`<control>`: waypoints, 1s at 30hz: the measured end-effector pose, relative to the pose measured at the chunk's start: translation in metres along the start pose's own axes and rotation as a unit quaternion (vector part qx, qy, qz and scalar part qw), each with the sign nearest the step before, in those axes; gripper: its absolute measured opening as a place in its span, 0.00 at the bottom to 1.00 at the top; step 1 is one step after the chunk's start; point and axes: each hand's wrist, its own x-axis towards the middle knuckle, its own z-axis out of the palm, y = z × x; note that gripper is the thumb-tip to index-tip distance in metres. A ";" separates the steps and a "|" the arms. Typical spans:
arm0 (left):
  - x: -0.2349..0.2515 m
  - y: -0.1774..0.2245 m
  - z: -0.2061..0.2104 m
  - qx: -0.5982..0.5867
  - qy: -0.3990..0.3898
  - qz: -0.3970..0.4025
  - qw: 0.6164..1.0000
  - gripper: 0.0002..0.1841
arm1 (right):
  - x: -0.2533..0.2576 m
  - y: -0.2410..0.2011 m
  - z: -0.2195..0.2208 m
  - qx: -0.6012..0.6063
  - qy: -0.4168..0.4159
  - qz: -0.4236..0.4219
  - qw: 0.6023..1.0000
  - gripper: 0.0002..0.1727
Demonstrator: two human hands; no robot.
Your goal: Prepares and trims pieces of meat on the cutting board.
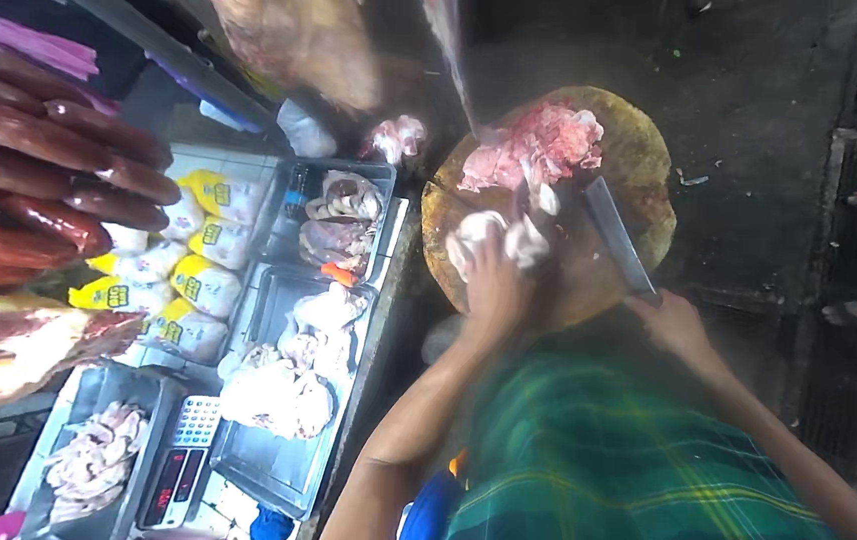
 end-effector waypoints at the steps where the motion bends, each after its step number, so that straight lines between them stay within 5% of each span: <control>1: -0.018 -0.002 0.022 0.005 -0.063 -0.001 0.998 0.40 | 0.000 -0.001 0.000 0.000 0.001 0.000 1.000 0.34; 2: -0.035 -0.007 0.045 -0.005 -0.131 -0.008 0.991 0.44 | 0.000 -0.001 -0.001 0.000 0.001 0.000 1.000 0.34; 4: -0.058 -0.019 0.071 -0.062 -0.194 -0.037 0.978 0.34 | 0.000 -0.002 -0.002 0.004 -0.001 0.000 1.000 0.34; 7: -0.063 -0.032 0.062 -0.128 -0.123 -0.093 0.980 0.17 | -0.002 -0.005 -0.004 0.019 -0.006 0.009 1.000 0.34; 10: -0.044 -0.037 0.043 -0.164 -0.029 -0.123 0.978 0.16 | -0.001 -0.006 -0.006 0.016 -0.011 0.010 1.000 0.32; 14: 0.010 -0.037 0.055 -0.187 0.039 -0.061 0.980 0.14 | 0.000 -0.007 -0.007 0.001 -0.013 0.008 1.000 0.32; 26: 0.079 0.006 0.044 0.000 -0.229 -0.095 0.969 0.25 | -0.003 -0.003 -0.002 0.016 -0.007 0.001 1.000 0.35; 30: 0.076 -0.025 0.053 -0.188 -0.187 -0.096 0.959 0.20 | -0.018 0.002 0.000 -0.015 0.021 -0.059 0.998 0.35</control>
